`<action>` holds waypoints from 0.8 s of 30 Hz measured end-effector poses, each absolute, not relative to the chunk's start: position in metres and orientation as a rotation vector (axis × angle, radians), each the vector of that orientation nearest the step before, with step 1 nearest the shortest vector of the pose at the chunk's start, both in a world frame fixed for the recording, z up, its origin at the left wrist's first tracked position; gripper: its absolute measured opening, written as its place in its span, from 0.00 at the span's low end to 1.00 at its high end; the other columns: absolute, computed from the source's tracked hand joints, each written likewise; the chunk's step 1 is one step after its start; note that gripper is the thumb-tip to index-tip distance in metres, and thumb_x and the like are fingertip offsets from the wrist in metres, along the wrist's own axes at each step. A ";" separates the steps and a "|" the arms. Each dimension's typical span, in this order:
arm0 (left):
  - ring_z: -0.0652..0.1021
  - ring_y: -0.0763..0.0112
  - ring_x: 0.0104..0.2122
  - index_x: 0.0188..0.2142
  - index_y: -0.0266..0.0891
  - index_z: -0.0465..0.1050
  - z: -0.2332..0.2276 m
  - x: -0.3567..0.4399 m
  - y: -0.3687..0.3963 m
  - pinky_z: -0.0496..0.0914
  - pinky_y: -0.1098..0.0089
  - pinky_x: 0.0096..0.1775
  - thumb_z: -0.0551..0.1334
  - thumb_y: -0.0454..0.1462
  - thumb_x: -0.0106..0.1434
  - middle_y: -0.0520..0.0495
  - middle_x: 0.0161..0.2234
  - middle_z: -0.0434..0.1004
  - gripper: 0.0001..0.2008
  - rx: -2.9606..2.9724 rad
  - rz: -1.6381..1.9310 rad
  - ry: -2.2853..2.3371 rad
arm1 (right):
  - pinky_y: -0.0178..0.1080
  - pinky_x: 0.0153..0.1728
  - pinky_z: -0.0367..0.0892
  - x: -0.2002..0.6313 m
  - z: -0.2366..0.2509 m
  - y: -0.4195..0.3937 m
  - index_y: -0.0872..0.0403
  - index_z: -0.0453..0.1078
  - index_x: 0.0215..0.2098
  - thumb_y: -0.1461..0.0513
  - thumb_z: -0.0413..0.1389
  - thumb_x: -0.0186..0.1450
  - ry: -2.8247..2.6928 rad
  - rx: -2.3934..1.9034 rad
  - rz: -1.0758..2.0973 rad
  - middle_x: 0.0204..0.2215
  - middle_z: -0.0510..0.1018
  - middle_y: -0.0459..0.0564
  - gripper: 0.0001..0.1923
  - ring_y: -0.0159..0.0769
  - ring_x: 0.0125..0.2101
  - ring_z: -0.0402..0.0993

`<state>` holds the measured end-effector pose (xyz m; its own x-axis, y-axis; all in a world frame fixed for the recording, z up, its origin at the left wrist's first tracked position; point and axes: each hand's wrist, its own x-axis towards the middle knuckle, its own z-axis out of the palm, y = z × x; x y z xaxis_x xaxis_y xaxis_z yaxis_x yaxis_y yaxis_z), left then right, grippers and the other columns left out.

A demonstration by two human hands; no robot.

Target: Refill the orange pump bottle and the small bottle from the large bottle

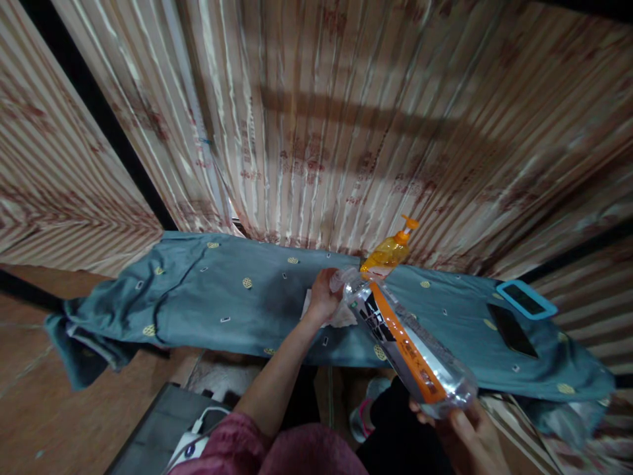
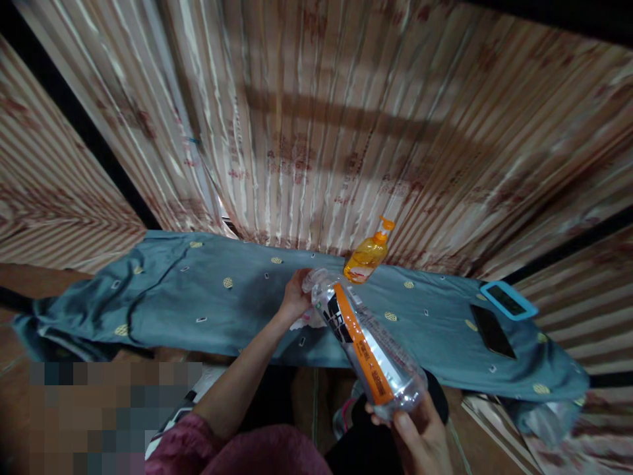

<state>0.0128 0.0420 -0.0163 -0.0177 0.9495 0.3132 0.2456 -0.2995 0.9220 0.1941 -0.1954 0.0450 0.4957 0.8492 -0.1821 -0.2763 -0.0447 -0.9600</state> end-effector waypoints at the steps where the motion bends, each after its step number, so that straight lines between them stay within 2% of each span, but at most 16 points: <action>1: 0.80 0.59 0.44 0.44 0.38 0.75 -0.017 0.013 0.042 0.74 0.60 0.49 0.68 0.30 0.54 0.45 0.42 0.80 0.16 1.603 1.360 1.267 | 0.33 0.28 0.75 0.194 0.045 -0.195 0.50 0.77 0.44 0.48 0.74 0.50 -0.569 -1.314 0.995 0.27 0.83 0.48 0.28 0.35 0.24 0.79; 9: 0.80 0.59 0.44 0.44 0.38 0.75 -0.017 0.014 0.042 0.75 0.60 0.48 0.68 0.30 0.55 0.44 0.41 0.80 0.17 1.600 1.356 1.282 | 0.35 0.29 0.75 0.196 0.044 -0.196 0.51 0.77 0.44 0.47 0.72 0.51 -0.593 -1.328 1.011 0.28 0.84 0.50 0.28 0.37 0.24 0.79; 14: 0.80 0.59 0.44 0.44 0.39 0.75 -0.015 0.013 0.041 0.74 0.60 0.49 0.68 0.30 0.55 0.45 0.42 0.80 0.16 1.614 1.345 1.288 | 0.36 0.30 0.75 0.196 0.044 -0.196 0.50 0.74 0.51 0.47 0.72 0.51 -0.584 -1.330 1.013 0.31 0.85 0.50 0.33 0.38 0.26 0.81; 20: 0.80 0.58 0.44 0.44 0.38 0.75 -0.013 0.012 0.040 0.74 0.58 0.49 0.68 0.30 0.55 0.43 0.42 0.80 0.16 1.626 1.356 1.285 | 0.36 0.30 0.76 0.194 0.045 -0.196 0.51 0.74 0.51 0.47 0.73 0.50 -0.571 -1.326 1.005 0.31 0.85 0.50 0.35 0.38 0.26 0.81; 24: 0.80 0.59 0.44 0.44 0.38 0.75 -0.014 0.012 0.041 0.74 0.58 0.50 0.68 0.29 0.54 0.44 0.42 0.81 0.17 1.623 1.363 1.275 | 0.34 0.30 0.75 0.194 0.046 -0.196 0.50 0.75 0.48 0.48 0.73 0.50 -0.564 -1.320 1.004 0.29 0.84 0.48 0.31 0.35 0.25 0.80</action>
